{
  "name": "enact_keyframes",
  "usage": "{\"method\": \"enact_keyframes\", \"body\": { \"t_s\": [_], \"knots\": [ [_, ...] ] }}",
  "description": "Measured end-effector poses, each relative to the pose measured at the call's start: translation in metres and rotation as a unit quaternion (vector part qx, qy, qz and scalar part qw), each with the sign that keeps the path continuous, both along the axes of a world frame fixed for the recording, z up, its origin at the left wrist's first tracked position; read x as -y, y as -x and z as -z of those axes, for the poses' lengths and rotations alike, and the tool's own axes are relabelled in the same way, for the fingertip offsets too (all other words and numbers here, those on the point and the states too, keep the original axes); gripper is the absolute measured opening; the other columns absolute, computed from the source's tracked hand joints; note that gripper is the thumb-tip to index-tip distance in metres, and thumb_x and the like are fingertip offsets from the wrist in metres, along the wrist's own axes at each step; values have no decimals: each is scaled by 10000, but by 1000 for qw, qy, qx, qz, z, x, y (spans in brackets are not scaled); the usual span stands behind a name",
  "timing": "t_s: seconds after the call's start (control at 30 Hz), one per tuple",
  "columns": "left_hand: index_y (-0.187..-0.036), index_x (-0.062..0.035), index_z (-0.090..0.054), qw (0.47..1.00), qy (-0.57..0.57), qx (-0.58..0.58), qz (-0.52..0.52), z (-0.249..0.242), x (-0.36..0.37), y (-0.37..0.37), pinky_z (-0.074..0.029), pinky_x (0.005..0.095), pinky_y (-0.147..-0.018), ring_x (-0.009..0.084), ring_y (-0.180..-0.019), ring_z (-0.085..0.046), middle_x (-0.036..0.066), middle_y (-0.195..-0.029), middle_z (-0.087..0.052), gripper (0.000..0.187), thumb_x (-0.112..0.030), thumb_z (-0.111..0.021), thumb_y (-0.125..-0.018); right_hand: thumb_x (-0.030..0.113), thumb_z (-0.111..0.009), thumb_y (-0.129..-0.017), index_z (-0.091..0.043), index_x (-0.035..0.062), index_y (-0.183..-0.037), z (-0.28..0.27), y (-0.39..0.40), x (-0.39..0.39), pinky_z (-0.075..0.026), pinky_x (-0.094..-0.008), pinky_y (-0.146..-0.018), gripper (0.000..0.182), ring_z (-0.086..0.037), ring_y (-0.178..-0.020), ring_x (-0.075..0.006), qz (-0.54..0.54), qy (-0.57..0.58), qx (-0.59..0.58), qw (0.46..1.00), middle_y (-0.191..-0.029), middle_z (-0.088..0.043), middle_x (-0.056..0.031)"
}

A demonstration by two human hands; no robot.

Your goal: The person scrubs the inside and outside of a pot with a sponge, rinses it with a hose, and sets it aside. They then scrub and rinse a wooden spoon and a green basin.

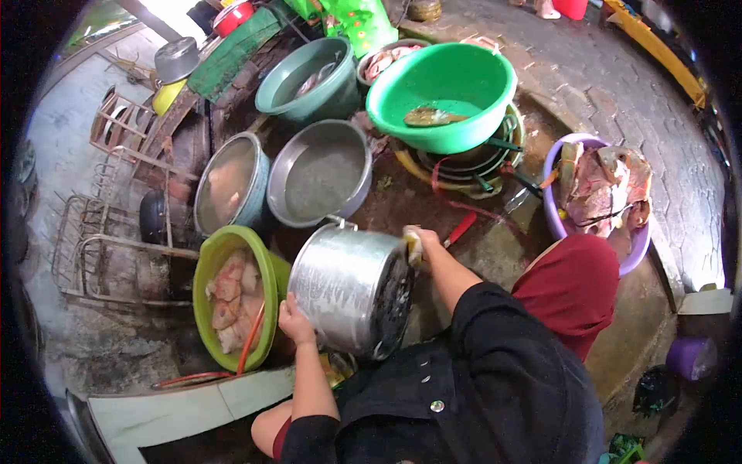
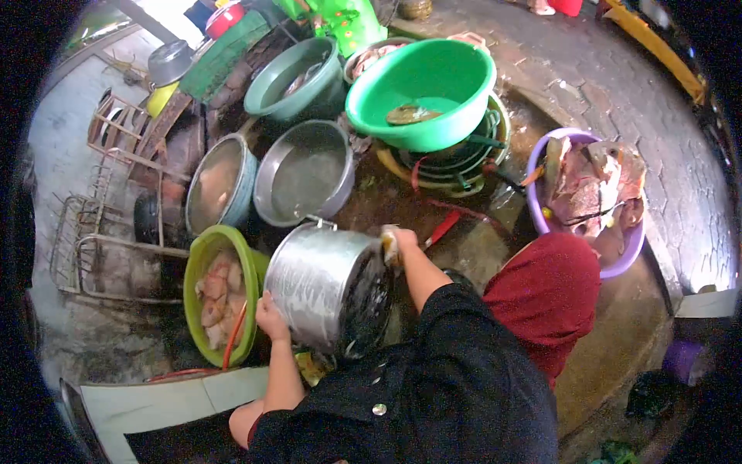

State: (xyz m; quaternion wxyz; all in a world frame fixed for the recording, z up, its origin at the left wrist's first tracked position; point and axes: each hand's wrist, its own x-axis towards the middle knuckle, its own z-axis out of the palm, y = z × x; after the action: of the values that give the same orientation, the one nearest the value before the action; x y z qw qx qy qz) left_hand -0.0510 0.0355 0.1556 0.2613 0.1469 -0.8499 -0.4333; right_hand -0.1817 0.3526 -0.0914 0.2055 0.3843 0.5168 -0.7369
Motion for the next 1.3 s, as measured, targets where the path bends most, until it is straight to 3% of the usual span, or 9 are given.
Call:
{"method": "enact_keyframes", "body": {
  "t_s": [0.27,0.57,0.73,0.77,0.87,1.03,1.13,1.23,1.3],
  "knots": [
    [-802,27,-591,983,116,84,-111,-10,-28,-2,-423,462,-631,426,-684,-533,233,-747,-602,478,-395,-425,-952,385,-685,-764,-591,-63,-1087,-60,-82,49,-461,-428,-817,560,-602,-957,-359,29,-124,85,988,-1094,-605,-217],
    [-807,31,-575,990,103,82,-43,-12,-48,2,-428,447,-625,417,-698,-562,234,-740,-604,435,-342,-416,-962,286,-726,-758,-590,-60,-1061,-219,-27,33,-484,-281,-704,479,-602,-789,-149,114,-91,-364,920,-916,-662,-119],
    [-843,38,-578,995,78,56,15,-15,-87,8,-434,426,-642,370,-681,-572,217,-746,-611,410,-321,-419,-960,311,-654,-818,-619,-46,-950,-48,-29,-1,-507,-361,-620,383,-633,-733,-214,-107,-155,-122,975,-844,-649,-129],
    [-864,38,-576,994,92,64,8,-14,-89,12,-441,423,-655,377,-705,-580,218,-762,-616,394,-312,-423,-958,271,-595,-852,-646,4,-886,-18,-59,7,-507,-389,-568,274,-631,-669,-229,59,188,-99,975,-809,-645,-121],
    [-886,29,-575,991,107,78,5,5,-81,29,-448,427,-670,388,-737,-591,221,-781,-621,373,-303,-421,-958,329,-503,-901,-631,60,-866,90,-88,9,-504,-408,-591,300,-614,-657,-250,18,221,31,975,-808,-640,-110],
    [-901,7,-561,993,97,72,5,-8,-100,35,-445,459,-647,397,-719,-595,224,-756,-615,315,-276,-434,-953,396,-569,-850,-623,51,-935,-163,-109,-13,-481,-489,-669,359,-591,-773,-275,-52,41,8,998,-881,-622,-128],
    [-870,11,-533,997,73,33,-17,0,-105,39,-446,459,-630,393,-698,-589,240,-774,-608,283,-247,-449,-949,370,-631,-805,-636,70,-1061,-187,-82,-41,-401,-548,-857,394,-511,-1064,-367,-63,85,-112,988,-1252,-515,-154],
    [-891,9,-524,999,-24,33,-1,20,-105,38,-445,472,-658,425,-751,-576,244,-788,-595,221,-207,-481,-914,312,-588,-843,-643,145,-1047,-232,-58,-72,-487,-546,-691,270,-618,-802,-253,-67,170,-185,966,-904,-641,-71],
    [-925,1,-513,992,-60,82,-70,16,-118,30,-432,491,-673,435,-770,-570,242,-798,-591,201,-196,-474,-910,407,-635,-785,-600,122,-1143,-254,-58,-96,-464,-557,-767,459,-588,-954,-274,-95,75,-175,977,-1085,-599,-116]
  ]
}}
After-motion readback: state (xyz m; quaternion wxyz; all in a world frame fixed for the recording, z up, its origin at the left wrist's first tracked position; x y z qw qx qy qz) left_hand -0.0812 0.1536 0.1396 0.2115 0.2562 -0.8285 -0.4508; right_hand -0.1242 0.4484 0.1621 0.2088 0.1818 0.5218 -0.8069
